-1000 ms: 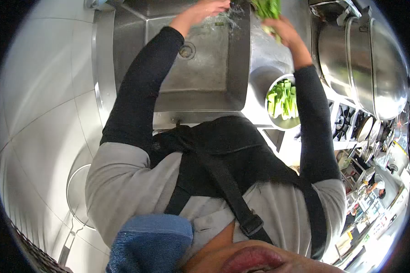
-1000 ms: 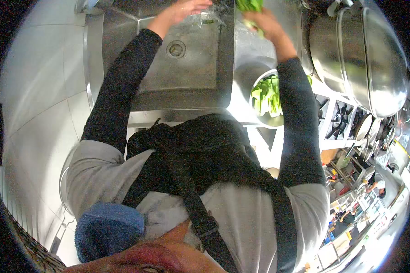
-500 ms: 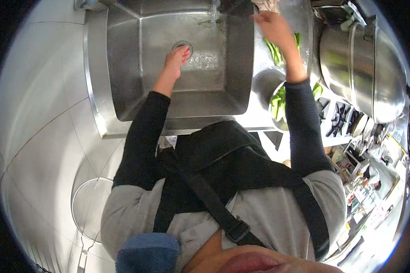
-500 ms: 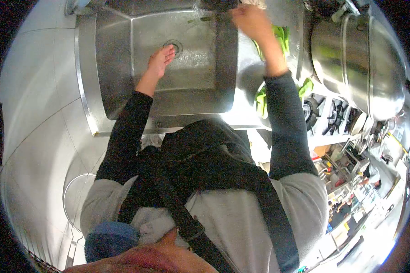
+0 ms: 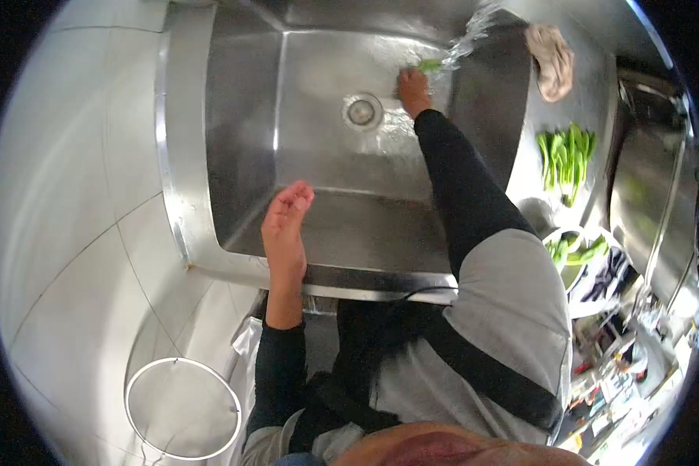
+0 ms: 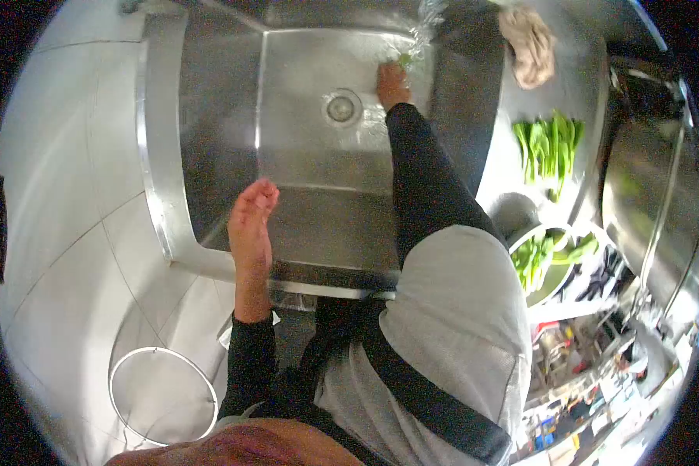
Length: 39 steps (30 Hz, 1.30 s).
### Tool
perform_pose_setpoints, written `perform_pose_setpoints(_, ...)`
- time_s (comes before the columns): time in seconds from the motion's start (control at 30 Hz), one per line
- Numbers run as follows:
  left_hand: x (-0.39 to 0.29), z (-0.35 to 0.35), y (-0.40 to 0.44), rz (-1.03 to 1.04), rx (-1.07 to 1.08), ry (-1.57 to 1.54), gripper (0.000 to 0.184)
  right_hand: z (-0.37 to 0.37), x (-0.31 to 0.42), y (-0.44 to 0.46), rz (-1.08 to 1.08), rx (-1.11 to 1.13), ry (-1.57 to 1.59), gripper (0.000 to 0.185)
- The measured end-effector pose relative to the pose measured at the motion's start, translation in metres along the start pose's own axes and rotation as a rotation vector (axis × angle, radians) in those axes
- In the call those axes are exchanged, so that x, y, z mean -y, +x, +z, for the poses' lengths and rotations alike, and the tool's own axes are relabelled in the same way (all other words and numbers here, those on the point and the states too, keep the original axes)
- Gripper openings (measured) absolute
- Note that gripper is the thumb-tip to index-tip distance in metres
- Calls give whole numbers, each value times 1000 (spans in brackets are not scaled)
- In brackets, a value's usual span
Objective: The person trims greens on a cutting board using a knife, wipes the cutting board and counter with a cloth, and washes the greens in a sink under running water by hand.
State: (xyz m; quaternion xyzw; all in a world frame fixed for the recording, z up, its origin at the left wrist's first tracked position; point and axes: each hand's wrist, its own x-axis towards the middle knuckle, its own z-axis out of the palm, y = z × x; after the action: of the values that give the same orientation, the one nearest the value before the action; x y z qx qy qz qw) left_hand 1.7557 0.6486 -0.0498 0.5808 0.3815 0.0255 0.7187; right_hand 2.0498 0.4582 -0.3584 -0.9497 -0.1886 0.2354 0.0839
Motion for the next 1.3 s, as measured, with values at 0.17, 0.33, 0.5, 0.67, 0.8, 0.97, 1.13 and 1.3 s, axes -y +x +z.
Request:
perform_pose_setpoints(0.17, -11, 34, 17, 10, 127, -45, 35, 52, 1, -92, -46, 219, 242, 28)
perform_pose_setpoints(0.33, 2, 83, 61, -103, 339, -109, 34, -27, 31, -122, -303, -228, 235, 14)
perform_pose_setpoints(0.5, 5, 171, 68, -336, 532, -88, 42, -238, 10, -228, -210, -315, 365, 14)
perform_pose_setpoints(0.67, -9, 287, 10, -323, 788, -125, 50, -306, -86, -342, -52, -488, 322, 20)
perform_pose_setpoints(0.8, 11, 345, 10, -21, 868, 269, 44, -332, -172, -464, 410, -317, 153, 35)
perform_pose_setpoints(0.97, 18, 363, -4, 144, 795, 545, 38, -265, -182, -531, 468, -89, 278, 72)
perform_pose_setpoints(1.13, 15, 338, -91, 183, 1030, 806, 31, -217, -172, -521, 463, -363, 628, 110)
perform_pose_setpoints(1.3, 37, 332, -91, 415, 1031, 864, 24, -231, -183, -493, 536, -362, 571, 81)
